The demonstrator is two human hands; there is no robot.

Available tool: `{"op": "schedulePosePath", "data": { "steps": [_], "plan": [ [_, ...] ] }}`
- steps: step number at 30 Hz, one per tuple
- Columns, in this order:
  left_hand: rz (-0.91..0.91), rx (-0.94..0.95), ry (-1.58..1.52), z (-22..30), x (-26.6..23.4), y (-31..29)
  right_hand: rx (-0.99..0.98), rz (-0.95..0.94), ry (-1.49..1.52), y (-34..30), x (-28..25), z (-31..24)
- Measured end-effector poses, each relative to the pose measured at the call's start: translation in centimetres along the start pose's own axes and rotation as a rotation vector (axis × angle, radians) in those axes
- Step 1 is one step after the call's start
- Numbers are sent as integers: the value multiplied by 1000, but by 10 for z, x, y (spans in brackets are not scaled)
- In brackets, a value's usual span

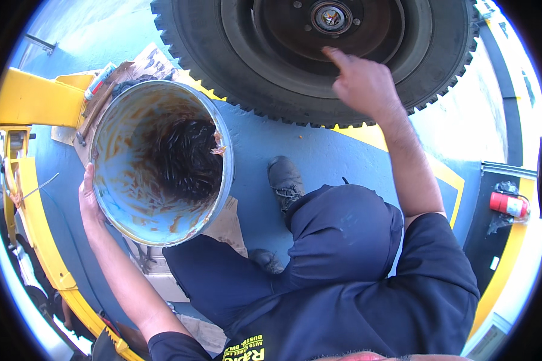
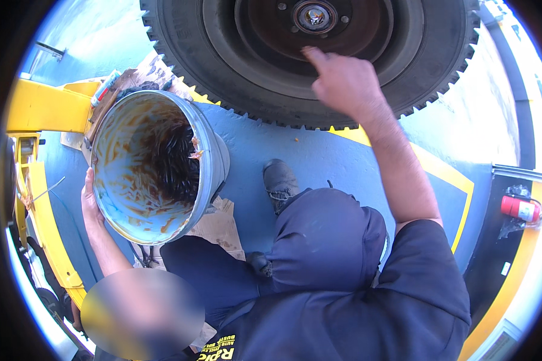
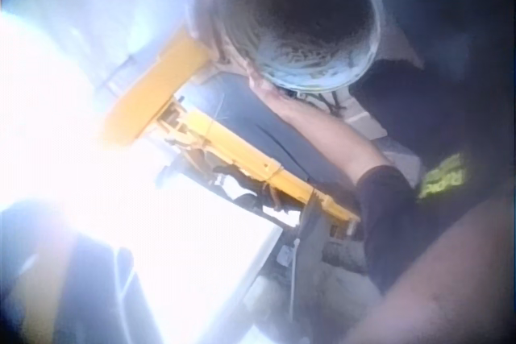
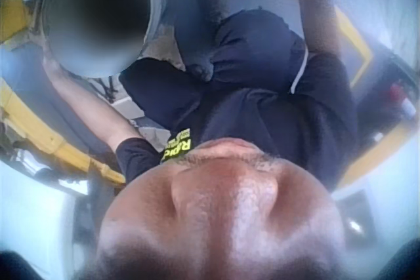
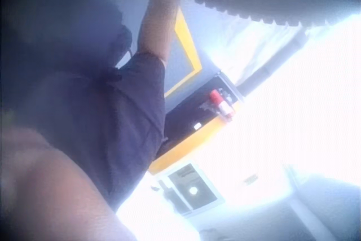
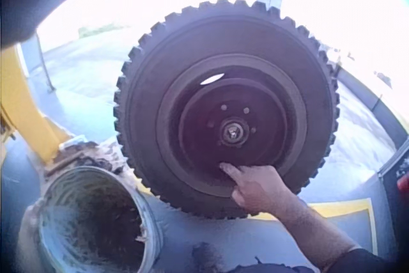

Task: The person scoops grease from a bucket and applies it by hand to the hub of a vehicle wheel. The person repeatedly dips fingers into the grease and spreads it around the hub area.

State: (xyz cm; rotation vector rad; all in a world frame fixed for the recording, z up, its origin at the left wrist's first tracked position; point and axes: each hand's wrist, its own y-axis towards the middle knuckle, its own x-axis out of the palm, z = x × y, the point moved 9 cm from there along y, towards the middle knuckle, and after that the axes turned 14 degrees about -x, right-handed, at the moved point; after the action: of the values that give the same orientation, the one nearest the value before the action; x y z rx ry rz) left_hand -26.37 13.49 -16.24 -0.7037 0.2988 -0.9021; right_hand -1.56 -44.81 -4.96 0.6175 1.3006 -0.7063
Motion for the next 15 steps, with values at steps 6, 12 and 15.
{"op": "schedulePosePath", "data": {
  "steps": [6, 12, 15],
  "plan": [
    [-21, -12, -8, -3, -4, 1, 69, -8, -205, 17, 1, 55],
    [-60, -48, 2, -8, -13, 9, 106, -81, -292, 34, 15, 59],
    [-55, -68, 2, -8, -13, 8, 167, -147, -168, 34, 30, 51]
  ]
}}
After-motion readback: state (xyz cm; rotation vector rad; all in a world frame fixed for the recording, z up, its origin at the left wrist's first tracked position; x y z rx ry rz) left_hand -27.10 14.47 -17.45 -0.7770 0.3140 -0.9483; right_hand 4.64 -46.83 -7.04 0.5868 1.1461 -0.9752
